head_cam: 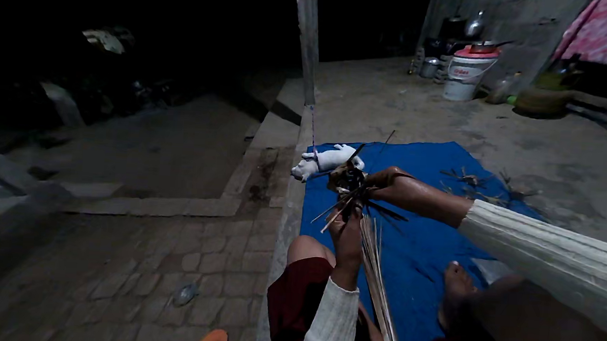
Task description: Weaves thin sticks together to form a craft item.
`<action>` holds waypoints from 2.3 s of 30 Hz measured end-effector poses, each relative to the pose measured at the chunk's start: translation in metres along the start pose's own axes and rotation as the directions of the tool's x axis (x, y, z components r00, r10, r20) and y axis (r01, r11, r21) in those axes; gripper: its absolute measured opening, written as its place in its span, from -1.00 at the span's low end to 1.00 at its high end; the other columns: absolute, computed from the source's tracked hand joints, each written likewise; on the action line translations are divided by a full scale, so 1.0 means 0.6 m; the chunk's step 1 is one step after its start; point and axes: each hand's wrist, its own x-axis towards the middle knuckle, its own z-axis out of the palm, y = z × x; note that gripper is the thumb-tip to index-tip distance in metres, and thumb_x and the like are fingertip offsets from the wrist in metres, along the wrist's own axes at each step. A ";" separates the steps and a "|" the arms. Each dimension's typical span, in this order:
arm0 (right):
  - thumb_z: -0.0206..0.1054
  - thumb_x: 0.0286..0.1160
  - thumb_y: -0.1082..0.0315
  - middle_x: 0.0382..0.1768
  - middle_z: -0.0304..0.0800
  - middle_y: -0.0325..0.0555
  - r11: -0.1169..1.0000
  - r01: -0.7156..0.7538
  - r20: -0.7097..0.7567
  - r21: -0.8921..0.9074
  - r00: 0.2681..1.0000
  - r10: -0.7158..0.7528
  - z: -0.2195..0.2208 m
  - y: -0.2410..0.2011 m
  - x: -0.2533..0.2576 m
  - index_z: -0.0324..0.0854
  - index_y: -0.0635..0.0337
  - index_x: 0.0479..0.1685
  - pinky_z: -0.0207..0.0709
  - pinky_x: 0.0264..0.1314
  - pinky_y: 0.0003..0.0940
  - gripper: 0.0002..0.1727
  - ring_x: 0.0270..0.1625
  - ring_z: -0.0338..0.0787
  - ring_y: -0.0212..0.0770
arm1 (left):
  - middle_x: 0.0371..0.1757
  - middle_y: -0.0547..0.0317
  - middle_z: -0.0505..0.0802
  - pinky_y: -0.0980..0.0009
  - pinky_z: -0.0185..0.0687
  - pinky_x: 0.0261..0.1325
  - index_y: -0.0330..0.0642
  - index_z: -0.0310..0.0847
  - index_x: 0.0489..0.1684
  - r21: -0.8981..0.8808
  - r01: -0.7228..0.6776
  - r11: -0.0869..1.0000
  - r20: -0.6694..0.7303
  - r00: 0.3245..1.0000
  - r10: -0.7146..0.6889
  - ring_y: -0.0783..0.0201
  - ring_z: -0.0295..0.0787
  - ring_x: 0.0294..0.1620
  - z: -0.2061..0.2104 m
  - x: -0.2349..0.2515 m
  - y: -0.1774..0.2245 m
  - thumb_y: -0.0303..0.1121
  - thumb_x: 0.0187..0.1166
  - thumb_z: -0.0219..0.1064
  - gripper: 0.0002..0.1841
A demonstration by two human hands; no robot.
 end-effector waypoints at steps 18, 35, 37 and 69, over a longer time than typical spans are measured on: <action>0.43 0.44 0.55 -0.37 0.78 -0.20 0.993 0.116 0.135 0.012 0.984 -0.117 -0.005 -0.010 -0.009 0.74 0.27 -0.22 0.60 -0.21 -0.50 -0.96 -0.34 0.72 -0.45 | -0.37 0.34 0.74 0.66 0.64 -0.22 -0.45 0.55 0.01 0.078 0.131 0.988 0.103 0.985 -0.138 0.61 0.67 -0.37 -0.020 -0.003 0.026 -0.68 0.56 0.07 -0.80; 0.29 0.60 0.51 -0.34 0.76 -0.21 0.987 -0.009 0.159 0.159 0.987 -0.017 -0.004 -0.003 -0.006 0.73 0.29 -0.20 0.59 -0.15 -0.53 -0.89 -0.31 0.69 -0.46 | -0.40 0.34 0.74 0.65 0.63 -0.21 -0.49 0.62 -0.13 0.123 -0.016 0.992 0.090 0.996 0.005 0.63 0.65 -0.39 -0.017 -0.006 0.019 -0.66 0.48 0.10 -0.82; 0.32 0.57 0.55 -0.29 0.80 -0.19 0.982 -0.014 0.180 0.189 0.983 -0.021 -0.004 -0.002 -0.005 0.74 0.32 -0.13 0.65 -0.08 -0.51 -0.91 -0.26 0.74 -0.44 | -0.42 0.36 0.74 0.64 0.64 -0.22 -0.44 0.61 -0.13 0.087 -0.001 0.996 0.108 0.994 -0.009 0.62 0.66 -0.41 -0.021 -0.007 0.016 -0.64 0.49 0.08 -0.81; 0.29 0.62 0.50 -0.36 0.75 -0.20 0.978 -0.084 0.254 0.192 0.967 0.033 -0.004 -0.012 -0.010 0.68 0.32 -0.14 0.64 -0.20 -0.53 -0.92 -0.36 0.72 -0.44 | -0.48 0.41 0.69 0.66 0.64 -0.21 -0.40 0.52 -0.08 0.015 0.100 0.995 0.123 0.987 -0.101 0.62 0.65 -0.44 -0.015 -0.015 0.026 -0.66 0.57 -0.01 -0.81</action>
